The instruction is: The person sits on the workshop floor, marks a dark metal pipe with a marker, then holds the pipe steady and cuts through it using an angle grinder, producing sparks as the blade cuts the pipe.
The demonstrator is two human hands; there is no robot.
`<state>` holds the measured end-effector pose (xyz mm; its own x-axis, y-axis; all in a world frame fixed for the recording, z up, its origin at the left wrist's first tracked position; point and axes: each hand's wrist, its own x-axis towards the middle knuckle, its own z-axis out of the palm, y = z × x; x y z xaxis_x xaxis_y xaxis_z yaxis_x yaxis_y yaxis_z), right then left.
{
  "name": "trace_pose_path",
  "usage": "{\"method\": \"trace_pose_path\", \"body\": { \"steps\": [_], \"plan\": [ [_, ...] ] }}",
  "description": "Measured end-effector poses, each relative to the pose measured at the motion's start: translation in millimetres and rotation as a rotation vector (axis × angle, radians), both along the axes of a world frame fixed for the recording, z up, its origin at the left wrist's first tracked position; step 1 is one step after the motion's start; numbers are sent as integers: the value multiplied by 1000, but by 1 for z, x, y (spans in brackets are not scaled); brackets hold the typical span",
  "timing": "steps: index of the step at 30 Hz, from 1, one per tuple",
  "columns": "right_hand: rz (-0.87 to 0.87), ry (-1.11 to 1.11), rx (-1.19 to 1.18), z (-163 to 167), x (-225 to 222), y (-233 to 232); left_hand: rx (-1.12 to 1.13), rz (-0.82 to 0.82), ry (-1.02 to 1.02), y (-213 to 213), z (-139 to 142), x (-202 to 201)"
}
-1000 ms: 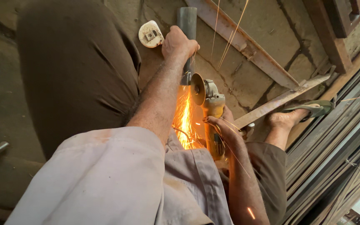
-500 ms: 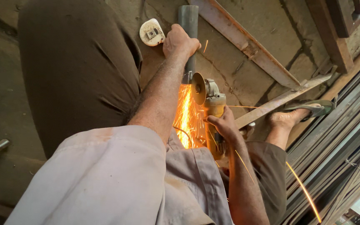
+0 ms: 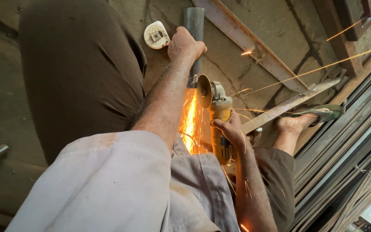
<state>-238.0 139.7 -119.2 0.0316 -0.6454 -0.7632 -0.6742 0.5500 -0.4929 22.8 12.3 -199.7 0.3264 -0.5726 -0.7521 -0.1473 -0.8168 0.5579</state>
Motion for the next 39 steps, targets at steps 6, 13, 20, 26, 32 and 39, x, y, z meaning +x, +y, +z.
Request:
{"method": "trace_pose_path", "body": {
  "steps": [6,13,20,26,32,39],
  "plan": [
    [-30,-46,-17,0,-1,1,18,11,1,-1,4,1],
    [-6,24,-10,2,2,0,19,2,4,0,5,1],
    [-14,-23,-15,7,5,1,-13,19,-8,1,0,0],
    [32,27,-20,-1,-1,0,-13,9,-7,0,0,0],
    [22,-26,-38,-4,-1,-1,-14,13,-13,1,0,-1],
    [34,16,-36,0,2,-1,-18,18,-6,0,0,0]
  ]
}}
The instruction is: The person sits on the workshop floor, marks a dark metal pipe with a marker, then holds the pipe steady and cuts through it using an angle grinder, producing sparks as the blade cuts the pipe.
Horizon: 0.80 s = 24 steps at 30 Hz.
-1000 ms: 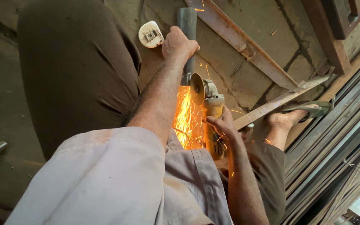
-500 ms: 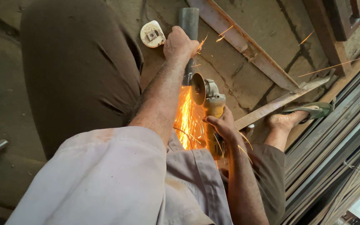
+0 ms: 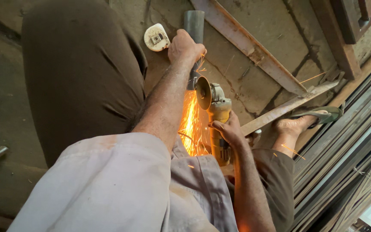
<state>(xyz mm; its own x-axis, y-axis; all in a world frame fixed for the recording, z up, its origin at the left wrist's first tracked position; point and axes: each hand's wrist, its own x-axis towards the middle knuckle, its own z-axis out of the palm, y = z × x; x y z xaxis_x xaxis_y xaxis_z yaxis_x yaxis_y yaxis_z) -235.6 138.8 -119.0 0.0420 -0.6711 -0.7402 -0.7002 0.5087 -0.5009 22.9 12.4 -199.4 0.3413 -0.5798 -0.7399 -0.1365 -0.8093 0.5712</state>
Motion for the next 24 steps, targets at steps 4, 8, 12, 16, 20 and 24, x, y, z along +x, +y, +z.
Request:
{"method": "trace_pose_path", "body": {
  "steps": [4,8,12,16,20,24],
  "plan": [
    [-29,2,0,-1,-1,1,24,-13,17,-1,4,1],
    [-45,-51,3,-4,-3,2,6,4,1,-1,3,0],
    [-35,-50,-10,-7,-5,3,17,2,5,-1,-3,-3],
    [-28,-49,1,-7,-6,2,0,0,-27,-3,-6,-3],
    [-2,-71,-28,-2,-1,-1,8,-2,-1,-2,-2,-1],
    [-12,-66,-25,6,6,-4,15,-8,10,-1,6,1]
  ]
}}
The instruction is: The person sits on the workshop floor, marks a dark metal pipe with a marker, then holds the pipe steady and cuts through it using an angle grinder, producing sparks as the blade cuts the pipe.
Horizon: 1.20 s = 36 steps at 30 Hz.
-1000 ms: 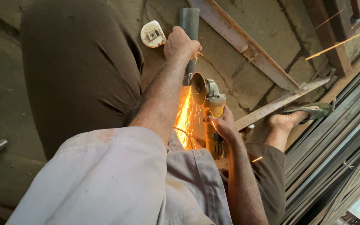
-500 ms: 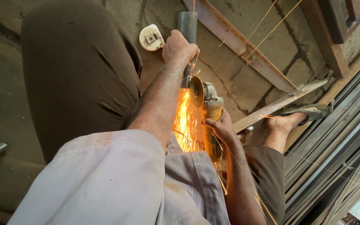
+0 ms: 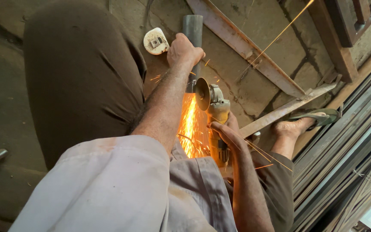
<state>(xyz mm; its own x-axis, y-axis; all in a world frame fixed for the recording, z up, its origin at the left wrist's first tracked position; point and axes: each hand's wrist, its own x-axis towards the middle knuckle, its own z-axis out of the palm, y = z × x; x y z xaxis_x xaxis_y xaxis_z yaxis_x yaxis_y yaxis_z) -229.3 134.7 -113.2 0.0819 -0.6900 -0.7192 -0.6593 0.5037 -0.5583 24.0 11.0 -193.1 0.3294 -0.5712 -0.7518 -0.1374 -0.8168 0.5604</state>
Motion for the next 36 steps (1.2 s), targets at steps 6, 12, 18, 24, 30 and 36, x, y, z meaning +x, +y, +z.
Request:
{"method": "trace_pose_path", "body": {
  "steps": [6,12,18,24,30,36],
  "plan": [
    [-54,11,37,3,5,-3,16,-1,12,0,7,2],
    [-7,5,14,-1,-1,-1,10,4,8,1,6,1],
    [-15,-6,-12,-3,-1,3,-1,6,-12,1,0,0],
    [-9,-34,5,1,1,2,7,-5,11,1,1,0],
    [-17,-51,23,-7,-4,0,1,9,5,1,4,1],
    [-62,-32,46,-10,-7,5,23,-7,31,2,5,2]
  ]
}}
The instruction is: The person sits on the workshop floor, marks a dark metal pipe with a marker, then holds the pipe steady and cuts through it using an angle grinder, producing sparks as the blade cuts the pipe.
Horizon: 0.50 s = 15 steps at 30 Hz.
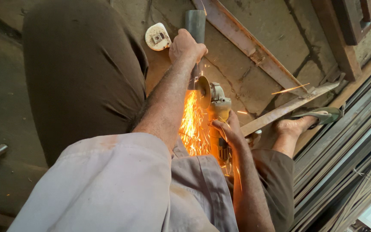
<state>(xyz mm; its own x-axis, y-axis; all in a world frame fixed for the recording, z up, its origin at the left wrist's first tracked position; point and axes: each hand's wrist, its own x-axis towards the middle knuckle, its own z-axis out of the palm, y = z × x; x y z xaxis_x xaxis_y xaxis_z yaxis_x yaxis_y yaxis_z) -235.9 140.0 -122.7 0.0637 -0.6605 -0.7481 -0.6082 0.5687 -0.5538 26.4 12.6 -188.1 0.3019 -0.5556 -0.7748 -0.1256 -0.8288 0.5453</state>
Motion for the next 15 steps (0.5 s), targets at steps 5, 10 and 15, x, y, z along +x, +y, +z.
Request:
{"method": "trace_pose_path", "body": {
  "steps": [5,10,15],
  "plan": [
    [45,18,-31,1,2,-2,-13,1,-19,0,-2,-2],
    [-39,-7,-1,3,6,-1,-32,17,-33,0,-6,-3],
    [20,20,-36,2,5,-2,-15,5,-29,-1,-5,-3]
  ]
}}
